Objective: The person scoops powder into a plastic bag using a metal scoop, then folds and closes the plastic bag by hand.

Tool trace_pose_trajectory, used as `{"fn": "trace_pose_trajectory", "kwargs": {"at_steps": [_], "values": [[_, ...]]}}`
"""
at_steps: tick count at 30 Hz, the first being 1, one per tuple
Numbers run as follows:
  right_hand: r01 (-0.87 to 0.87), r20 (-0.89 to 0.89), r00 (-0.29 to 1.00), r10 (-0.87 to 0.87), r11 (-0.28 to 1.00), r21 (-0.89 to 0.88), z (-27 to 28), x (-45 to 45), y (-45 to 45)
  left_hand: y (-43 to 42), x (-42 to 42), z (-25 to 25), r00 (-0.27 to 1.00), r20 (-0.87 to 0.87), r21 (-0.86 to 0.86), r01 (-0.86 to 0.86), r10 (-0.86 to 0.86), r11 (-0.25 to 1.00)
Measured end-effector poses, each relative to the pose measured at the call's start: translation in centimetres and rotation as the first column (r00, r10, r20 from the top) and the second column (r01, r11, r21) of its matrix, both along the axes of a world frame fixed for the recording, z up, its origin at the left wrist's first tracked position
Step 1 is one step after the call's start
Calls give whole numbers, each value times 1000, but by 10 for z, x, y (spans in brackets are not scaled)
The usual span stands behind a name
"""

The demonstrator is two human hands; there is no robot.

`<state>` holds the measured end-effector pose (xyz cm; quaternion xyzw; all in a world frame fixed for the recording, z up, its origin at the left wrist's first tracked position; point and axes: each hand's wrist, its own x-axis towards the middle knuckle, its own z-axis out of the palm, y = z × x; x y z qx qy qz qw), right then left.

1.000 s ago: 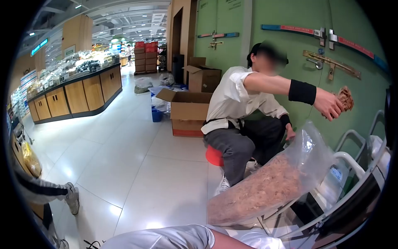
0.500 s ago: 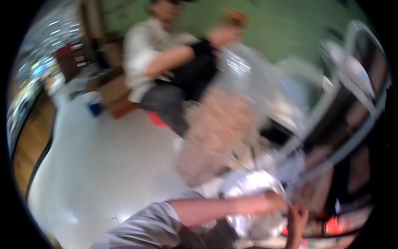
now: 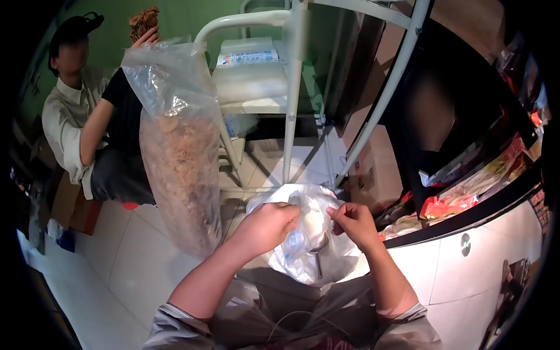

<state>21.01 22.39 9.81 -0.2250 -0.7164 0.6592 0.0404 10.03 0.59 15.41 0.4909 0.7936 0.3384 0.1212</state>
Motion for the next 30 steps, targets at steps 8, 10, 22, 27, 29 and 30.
{"fn": "trace_pose_trajectory", "kwargs": {"at_steps": [8, 10, 22, 27, 29, 30], "values": [[-62, 230, 973, 5, 969, 239, -30, 13, 10, 0, -3, 1, 978, -137, -10, -162, 159, 987], [-227, 290, 954, 71, 806, 546, -57, 20, 12, 0, -8, 1, 975, -132, 9, -177, 176, 984], [123, -101, 988, -114, 988, 92, -9, 13, -28, 6, -3, -6, 979, -200, -34, -49, 41, 998], [222, -192, 962, -195, 966, 130, -10, 9, -22, -6, -7, 14, 978, -99, 53, -180, 184, 982], [189, -155, 972, -175, 979, 81, -1, 8, -32, -6, -5, 13, 977, -103, 50, -182, 186, 982], [160, -120, 980, -156, 987, 31, 2, 8, -37, -5, -3, 11, 975, -143, 63, -162, 169, 985]]}}
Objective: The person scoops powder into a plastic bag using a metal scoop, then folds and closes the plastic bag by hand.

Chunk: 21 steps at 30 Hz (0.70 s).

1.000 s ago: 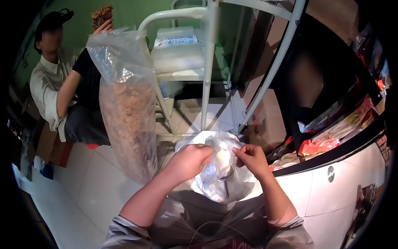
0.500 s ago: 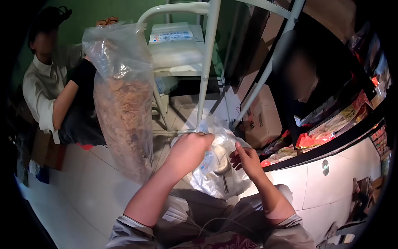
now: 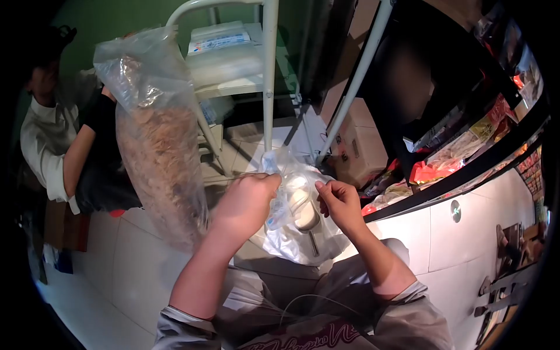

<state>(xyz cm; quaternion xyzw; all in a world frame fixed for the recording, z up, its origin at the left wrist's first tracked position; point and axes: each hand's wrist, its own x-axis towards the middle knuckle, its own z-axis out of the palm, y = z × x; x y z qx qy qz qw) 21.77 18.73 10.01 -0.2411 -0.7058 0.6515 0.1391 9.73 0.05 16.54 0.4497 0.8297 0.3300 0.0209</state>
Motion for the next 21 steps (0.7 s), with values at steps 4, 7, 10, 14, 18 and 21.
{"fn": "trace_pose_trajectory", "kwargs": {"at_steps": [4, 7, 10, 14, 18, 21], "values": [[15, 42, 999, -16, 999, 37, -26, 0, 4, -5, -2, -1, 999, -27, 2, -28, 28, 1000], [-32, 274, 962, 5, 995, 94, -53, 15, 15, -12, -15, -3, 997, 45, -91, -65, 70, 994], [-189, 461, 884, 82, 964, 190, -79, 33, 17, -15, -25, -9, 997, -9, -135, -75, 74, 988], [-387, 498, 861, 98, 761, 521, -131, 41, 18, -6, -22, -12, 995, -16, -176, -101, 100, 979], [-349, 622, 741, -254, 645, 680, -143, 46, -12, 2, -33, -32, 1000, 12, -191, 26, -24, 981], [-453, 751, 650, -118, 733, 507, -150, 56, -35, 1, -47, -43, 984, 174, -230, 89, -49, 969]]}}
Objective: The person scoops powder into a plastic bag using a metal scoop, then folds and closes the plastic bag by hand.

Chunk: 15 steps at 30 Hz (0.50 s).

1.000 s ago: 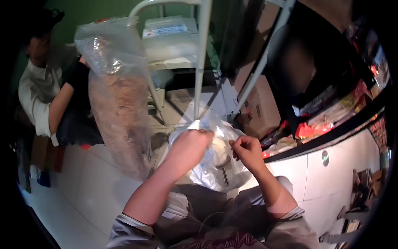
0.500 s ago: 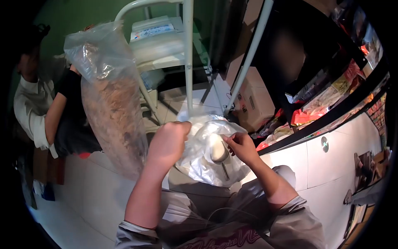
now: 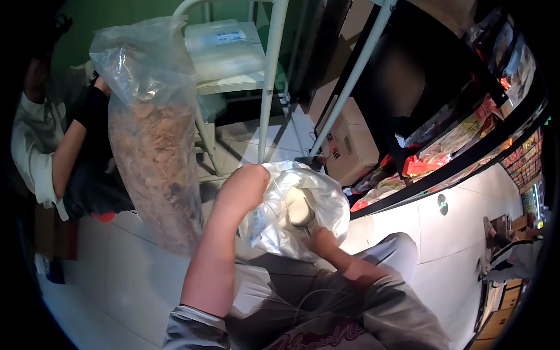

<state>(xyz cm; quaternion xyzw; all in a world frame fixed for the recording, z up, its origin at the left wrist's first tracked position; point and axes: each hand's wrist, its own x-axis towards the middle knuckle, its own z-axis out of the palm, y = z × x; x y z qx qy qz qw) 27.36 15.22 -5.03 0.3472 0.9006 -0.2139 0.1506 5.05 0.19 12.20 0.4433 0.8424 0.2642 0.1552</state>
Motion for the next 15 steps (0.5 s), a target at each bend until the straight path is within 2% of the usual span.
{"fn": "trace_pose_trajectory", "kwargs": {"at_steps": [1, 3, 4, 8, 9, 11, 15], "values": [[-21, -4, 1000, 21, 1000, 14, -2, 1, -11, 0, -4, -5, 998, 64, -23, 10, -8, 1000], [-22, -8, 1000, 22, 1000, 2, -41, 1, -13, 2, -7, -9, 995, 104, -28, 1, 2, 1000], [16, 43, 999, -16, 1000, -17, -51, -2, -15, 2, -9, -10, 990, 138, -39, -6, 11, 999], [130, 181, 975, -127, 992, -5, -44, -20, -27, 6, -13, -30, 980, 199, -39, 8, 0, 999], [124, 182, 976, -121, 992, -3, -46, -22, -27, 7, -13, -34, 985, 168, -21, 51, -47, 998], [311, 148, 942, -300, 949, -51, -54, -22, -28, 9, -15, -42, 986, 138, 0, 92, -91, 996], [335, 21, 942, -335, 942, -17, -65, -11, -37, 14, -13, -48, 957, 265, -7, 126, -120, 992]]}}
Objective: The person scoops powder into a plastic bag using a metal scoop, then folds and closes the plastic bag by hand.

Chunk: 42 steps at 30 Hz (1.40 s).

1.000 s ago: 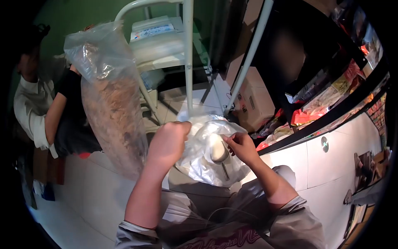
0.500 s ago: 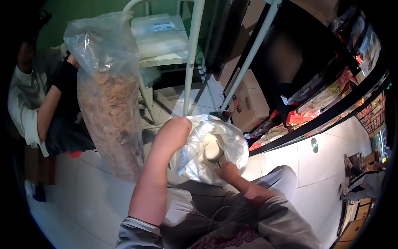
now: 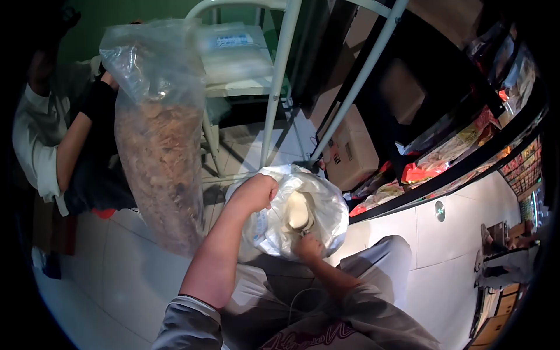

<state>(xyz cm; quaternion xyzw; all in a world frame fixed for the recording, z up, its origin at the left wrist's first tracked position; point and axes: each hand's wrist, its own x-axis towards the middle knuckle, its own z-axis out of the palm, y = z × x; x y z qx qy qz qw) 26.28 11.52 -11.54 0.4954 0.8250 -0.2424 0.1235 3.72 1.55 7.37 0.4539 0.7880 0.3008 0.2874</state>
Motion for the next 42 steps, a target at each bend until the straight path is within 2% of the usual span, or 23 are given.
{"fn": "trace_pose_trajectory", "kwargs": {"at_steps": [2, 3, 4, 5, 8, 11, 16, 18, 21, 24, 25, 27, 30, 32, 36, 39, 41, 42], "values": [[6, -25, 1000, -5, 1000, 26, -4, 7, -4, 1, 4, -1, 999, 34, -28, -3, 4, 1000], [9, -26, 1000, -8, 1000, 29, -4, 10, -7, 0, 4, -2, 998, -48, -3, 29, -29, 1000], [45, -102, 994, -37, 996, 76, -5, 14, -10, -1, 4, -3, 990, -130, 19, 62, -59, 998], [84, -178, 982, -62, 989, 120, -3, 17, -13, 0, 5, -4, 989, -131, 22, 65, -62, 998], [70, -173, 984, -46, 988, 137, 6, 32, -24, 4, 4, -5, 995, -83, -13, 47, -48, 999], [77, -188, 980, -63, 995, 69, 32, 50, -38, 6, 8, -5, 990, -135, -7, 33, -34, 999], [55, -261, 965, -30, 994, 92, 62, 75, -45, 5, 11, 7, 979, -180, -17, 91, -92, 996], [46, -409, 912, -32, 999, 25, 81, 81, -45, 5, 11, 1, 977, -193, 9, 92, -88, 996], [-31, -503, 861, 71, 996, 86, 110, 89, -39, 4, 12, -3, 975, -208, 43, 91, -80, 995], [-7, -511, 859, 27, 999, 41, 143, 90, -32, 4, 15, -7, 977, -204, 128, 83, -56, 988], [-50, -509, 856, 96, 993, 102, 152, 92, -28, 3, 17, -8, 978, -205, 156, 74, -42, 985], [-98, -490, 860, 144, 988, 118, 165, 95, -18, 3, 17, -9, 975, -223, 247, 69, -13, 967], [-152, -461, 873, 156, 987, 46, 185, 93, -11, 3, 21, -3, 970, -244, 208, 50, 2, 977], [-227, -476, 845, 244, 969, 95, 182, 93, -4, 6, 23, -10, 963, -271, 255, 83, -11, 964], [-317, -494, 805, 329, 942, 111, 184, 86, 8, 7, 30, 9, 978, -201, 185, 98, -60, 978], [-353, -428, 837, 342, 934, 56, 200, 71, 24, 9, 29, 6, 976, -204, 203, 123, -81, 972], [-483, -323, 828, 458, 876, 3, 215, 60, 39, 11, 27, 0, 972, -216, 233, 146, -95, 961], [-484, -322, 828, 458, 875, 1, 225, 53, 44, 12, 27, -2, 971, -214, 251, 161, -107, 955]]}}
